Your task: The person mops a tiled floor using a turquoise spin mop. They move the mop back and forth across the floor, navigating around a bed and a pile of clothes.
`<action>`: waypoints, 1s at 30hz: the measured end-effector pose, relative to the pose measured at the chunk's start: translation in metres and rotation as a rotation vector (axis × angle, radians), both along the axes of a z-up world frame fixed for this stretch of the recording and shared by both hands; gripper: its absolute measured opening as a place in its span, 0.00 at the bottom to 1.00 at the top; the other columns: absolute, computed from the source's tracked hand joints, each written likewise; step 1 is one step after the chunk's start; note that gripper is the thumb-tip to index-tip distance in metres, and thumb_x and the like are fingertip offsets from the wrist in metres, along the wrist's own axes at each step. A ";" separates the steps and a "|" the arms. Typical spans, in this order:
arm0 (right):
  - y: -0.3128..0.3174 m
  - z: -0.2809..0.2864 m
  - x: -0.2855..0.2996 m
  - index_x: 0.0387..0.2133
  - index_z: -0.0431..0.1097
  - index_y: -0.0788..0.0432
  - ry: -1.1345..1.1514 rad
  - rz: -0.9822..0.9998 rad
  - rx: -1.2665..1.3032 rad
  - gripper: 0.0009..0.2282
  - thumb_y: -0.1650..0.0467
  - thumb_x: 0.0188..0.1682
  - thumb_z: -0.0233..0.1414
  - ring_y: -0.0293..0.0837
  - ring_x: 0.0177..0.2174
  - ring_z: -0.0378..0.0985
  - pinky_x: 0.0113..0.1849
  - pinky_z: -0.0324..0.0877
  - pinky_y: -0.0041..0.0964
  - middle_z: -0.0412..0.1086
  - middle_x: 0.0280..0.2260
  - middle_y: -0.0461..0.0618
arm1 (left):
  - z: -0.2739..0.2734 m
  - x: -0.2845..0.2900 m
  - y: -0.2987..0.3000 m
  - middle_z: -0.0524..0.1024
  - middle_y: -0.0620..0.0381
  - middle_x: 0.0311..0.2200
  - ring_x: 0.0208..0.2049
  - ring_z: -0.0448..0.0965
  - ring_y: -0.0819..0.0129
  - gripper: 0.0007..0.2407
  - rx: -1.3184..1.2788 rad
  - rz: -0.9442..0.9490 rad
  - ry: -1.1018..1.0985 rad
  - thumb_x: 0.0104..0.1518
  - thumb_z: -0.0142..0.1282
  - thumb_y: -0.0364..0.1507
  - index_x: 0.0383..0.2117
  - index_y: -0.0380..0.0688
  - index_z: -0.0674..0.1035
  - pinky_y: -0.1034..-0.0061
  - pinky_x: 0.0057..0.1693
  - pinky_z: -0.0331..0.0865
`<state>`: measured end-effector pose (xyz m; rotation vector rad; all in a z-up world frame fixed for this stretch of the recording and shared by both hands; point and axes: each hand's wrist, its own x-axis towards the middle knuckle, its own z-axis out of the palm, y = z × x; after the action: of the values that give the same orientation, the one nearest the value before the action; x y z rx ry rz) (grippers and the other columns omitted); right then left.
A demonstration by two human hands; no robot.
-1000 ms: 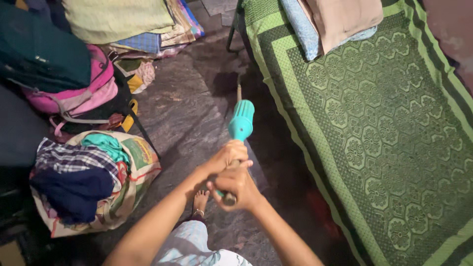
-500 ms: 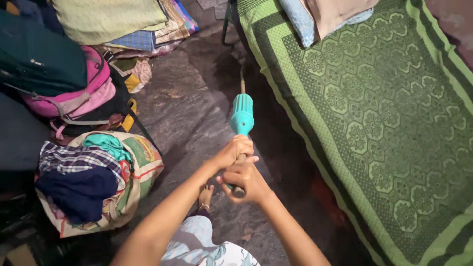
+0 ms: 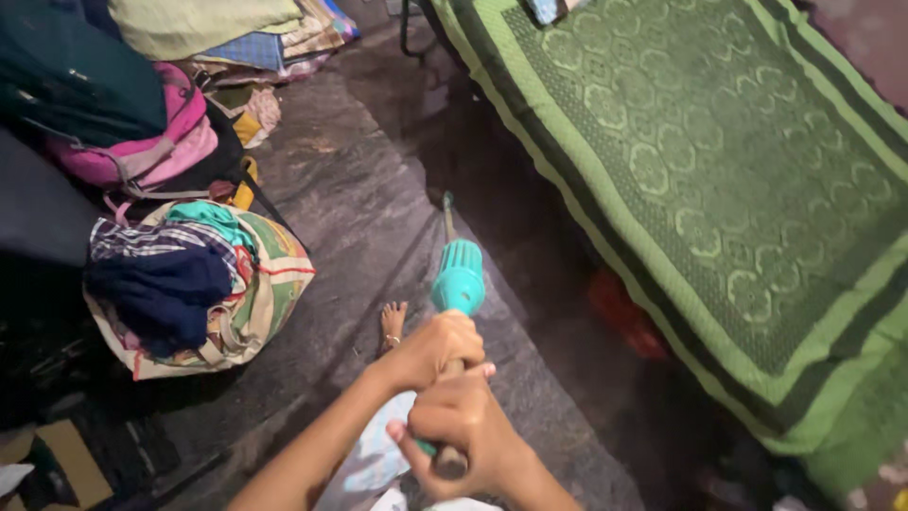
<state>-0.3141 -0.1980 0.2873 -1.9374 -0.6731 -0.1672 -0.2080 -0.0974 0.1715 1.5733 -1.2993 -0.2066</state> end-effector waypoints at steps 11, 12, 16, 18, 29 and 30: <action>0.012 0.009 -0.084 0.12 0.55 0.58 -0.050 -0.104 0.090 0.19 0.78 0.43 0.61 0.47 0.15 0.61 0.24 0.52 0.41 0.57 0.14 0.48 | 0.020 -0.076 0.001 0.68 0.53 0.17 0.24 0.69 0.53 0.18 -0.032 -0.179 0.048 0.57 0.58 0.36 0.13 0.42 0.67 0.63 0.36 0.61; 0.012 0.004 -0.082 0.12 0.54 0.58 -0.058 -0.111 0.098 0.19 0.79 0.43 0.60 0.47 0.14 0.60 0.24 0.52 0.41 0.56 0.13 0.48 | 0.017 -0.074 0.000 0.68 0.53 0.17 0.23 0.69 0.53 0.18 -0.022 -0.173 0.041 0.58 0.58 0.36 0.13 0.42 0.67 0.63 0.35 0.61; 0.011 -0.014 -0.065 0.12 0.55 0.58 -0.078 -0.140 0.105 0.18 0.80 0.42 0.60 0.46 0.14 0.58 0.24 0.51 0.41 0.57 0.13 0.47 | 0.003 -0.056 -0.009 0.69 0.53 0.17 0.23 0.69 0.54 0.18 -0.022 -0.152 0.018 0.59 0.57 0.35 0.13 0.42 0.68 0.63 0.36 0.62; 0.010 -0.023 -0.055 0.12 0.57 0.58 -0.081 -0.150 0.092 0.17 0.79 0.43 0.60 0.47 0.14 0.59 0.24 0.52 0.41 0.57 0.13 0.47 | -0.005 -0.046 -0.011 0.69 0.53 0.17 0.24 0.70 0.54 0.18 -0.022 -0.141 0.020 0.59 0.57 0.35 0.13 0.42 0.68 0.63 0.36 0.63; -0.022 -0.063 0.082 0.13 0.62 0.59 -0.042 -0.150 -0.025 0.13 0.77 0.40 0.59 0.48 0.16 0.65 0.25 0.57 0.43 0.63 0.14 0.48 | -0.055 0.085 -0.047 0.68 0.55 0.17 0.26 0.70 0.57 0.15 -0.021 -0.024 -0.016 0.54 0.62 0.29 0.12 0.42 0.69 0.65 0.39 0.64; -0.026 -0.067 0.097 0.13 0.62 0.59 -0.044 -0.145 -0.052 0.13 0.76 0.41 0.59 0.48 0.16 0.66 0.26 0.57 0.44 0.63 0.14 0.49 | -0.062 0.101 -0.052 0.68 0.55 0.17 0.26 0.70 0.57 0.15 -0.044 -0.015 -0.023 0.53 0.62 0.29 0.13 0.42 0.69 0.65 0.39 0.64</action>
<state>-0.2168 -0.2241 0.2198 -2.0383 -0.5707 -0.2855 -0.1075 -0.1491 0.1099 1.5336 -1.3254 -0.1687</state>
